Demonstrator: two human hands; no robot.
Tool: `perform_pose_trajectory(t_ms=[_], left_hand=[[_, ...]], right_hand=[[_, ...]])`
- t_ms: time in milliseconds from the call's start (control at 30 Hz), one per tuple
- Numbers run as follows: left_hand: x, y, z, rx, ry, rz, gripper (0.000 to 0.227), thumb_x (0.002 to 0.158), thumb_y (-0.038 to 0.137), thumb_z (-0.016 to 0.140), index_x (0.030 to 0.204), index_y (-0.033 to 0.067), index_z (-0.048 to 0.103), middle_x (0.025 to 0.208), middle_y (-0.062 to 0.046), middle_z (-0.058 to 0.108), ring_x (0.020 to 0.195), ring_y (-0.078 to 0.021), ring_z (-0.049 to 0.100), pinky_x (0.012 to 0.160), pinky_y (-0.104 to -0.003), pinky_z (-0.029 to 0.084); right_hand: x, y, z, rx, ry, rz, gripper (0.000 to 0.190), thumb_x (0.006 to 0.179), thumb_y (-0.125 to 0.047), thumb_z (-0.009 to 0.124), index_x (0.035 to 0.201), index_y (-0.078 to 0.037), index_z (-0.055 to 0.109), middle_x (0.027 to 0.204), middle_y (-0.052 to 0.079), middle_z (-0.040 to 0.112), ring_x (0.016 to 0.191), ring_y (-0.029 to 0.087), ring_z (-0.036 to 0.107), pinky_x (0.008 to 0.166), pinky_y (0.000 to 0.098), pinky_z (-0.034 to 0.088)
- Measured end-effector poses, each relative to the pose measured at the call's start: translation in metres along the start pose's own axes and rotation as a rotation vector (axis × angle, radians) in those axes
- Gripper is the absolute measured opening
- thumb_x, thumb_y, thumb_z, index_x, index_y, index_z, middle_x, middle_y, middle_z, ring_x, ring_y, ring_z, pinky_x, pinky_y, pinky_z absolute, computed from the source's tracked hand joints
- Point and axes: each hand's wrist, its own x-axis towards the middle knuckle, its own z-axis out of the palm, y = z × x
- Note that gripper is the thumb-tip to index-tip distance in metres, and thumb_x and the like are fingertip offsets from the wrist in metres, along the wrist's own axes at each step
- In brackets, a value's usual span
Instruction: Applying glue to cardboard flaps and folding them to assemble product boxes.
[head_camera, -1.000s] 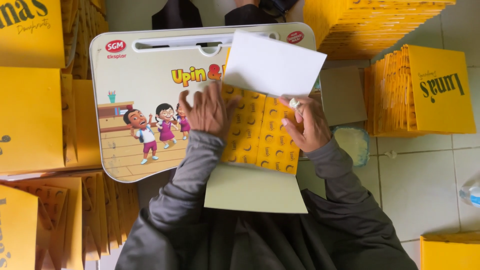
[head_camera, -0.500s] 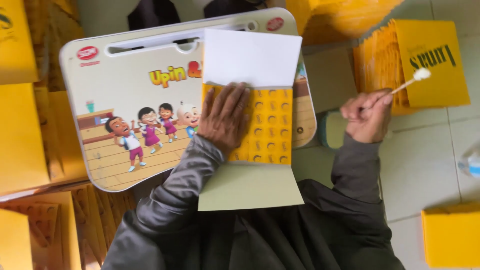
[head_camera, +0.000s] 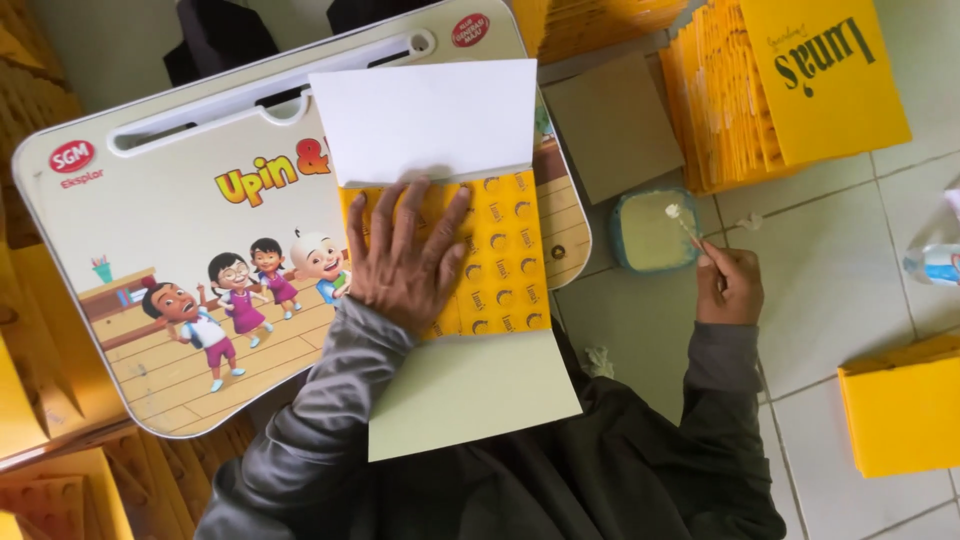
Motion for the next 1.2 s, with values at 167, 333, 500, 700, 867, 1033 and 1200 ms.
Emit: perform_pose_trajectory(t_ms=[167, 333, 500, 700, 867, 1033, 1200], left_hand=[[0.003, 0.005, -0.008, -0.019, 0.043, 0.015, 0.049, 0.102, 0.039, 0.037, 0.147, 0.0286, 0.054, 0.137, -0.016, 0.054, 0.132, -0.0378, 0.05, 0.109, -0.066, 0.03], [0.005, 0.015, -0.019, -0.024, 0.035, -0.016, 0.049, 0.096, 0.033, 0.055, 0.145, 0.0249, 0.057, 0.135, -0.015, 0.051, 0.127, -0.0345, 0.049, 0.105, -0.062, 0.032], [0.0, 0.014, -0.015, -0.053, -0.01, -0.002, 0.052, 0.097, 0.032, 0.059, 0.147, 0.0169, 0.054, 0.133, -0.014, 0.052, 0.118, -0.0309, 0.053, 0.096, -0.052, 0.042], [0.001, 0.007, 0.006, -0.008, 0.176, 0.108, 0.052, 0.107, 0.044, 0.033, 0.15, 0.0254, 0.056, 0.127, -0.011, 0.055, 0.118, -0.0309, 0.055, 0.097, -0.051, 0.039], [0.004, 0.008, 0.0, 0.058, 0.195, 0.086, 0.057, 0.109, 0.051, 0.028, 0.141, 0.0241, 0.066, 0.116, -0.01, 0.063, 0.11, -0.0281, 0.059, 0.095, -0.046, 0.041], [0.004, 0.011, -0.01, 0.058, 0.133, 0.094, 0.055, 0.109, 0.048, 0.029, 0.143, 0.0212, 0.064, 0.117, -0.01, 0.061, 0.11, -0.0285, 0.059, 0.093, -0.046, 0.041], [0.004, 0.01, -0.01, 0.044, 0.124, 0.087, 0.052, 0.108, 0.047, 0.035, 0.145, 0.0224, 0.063, 0.12, -0.01, 0.061, 0.112, -0.0297, 0.058, 0.092, -0.046, 0.04]], right_hand=[[0.018, -0.027, 0.002, -0.001, 0.075, -0.111, 0.029, 0.108, -0.004, 0.068, 0.133, -0.013, 0.08, 0.101, 0.004, 0.049, 0.091, 0.023, 0.055, 0.086, 0.037, 0.052], [0.023, -0.044, -0.003, -0.017, 0.042, -0.078, 0.026, 0.1, 0.003, 0.076, 0.125, -0.003, 0.077, 0.098, 0.01, 0.058, 0.087, 0.024, 0.058, 0.083, 0.0374, 0.053], [0.027, -0.039, -0.006, -0.086, 0.024, -0.093, 0.018, 0.092, 0.012, 0.079, 0.108, 0.007, 0.073, 0.098, 0.015, 0.065, 0.08, 0.024, 0.057, 0.077, 0.0344, 0.05], [0.028, 0.008, 0.0, -0.21, 0.074, -0.233, 0.019, 0.094, 0.001, 0.083, 0.109, -0.011, 0.081, 0.092, 0.006, 0.057, 0.092, 0.031, 0.065, 0.08, 0.0417, 0.056], [0.032, 0.021, 0.023, -0.29, 0.022, -0.253, 0.016, 0.092, -0.009, 0.085, 0.101, -0.02, 0.078, 0.091, 0.001, 0.056, 0.09, 0.027, 0.062, 0.085, 0.0422, 0.049], [0.036, 0.0, 0.037, -0.285, -0.044, -0.233, 0.009, 0.1, -0.007, 0.077, 0.103, -0.014, 0.072, 0.093, 0.002, 0.051, 0.091, 0.029, 0.059, 0.088, 0.0462, 0.047], [0.035, 0.005, 0.047, -0.352, -0.076, -0.235, 0.008, 0.1, -0.008, 0.077, 0.099, -0.012, 0.07, 0.093, 0.002, 0.049, 0.09, 0.028, 0.058, 0.089, 0.0471, 0.047]])
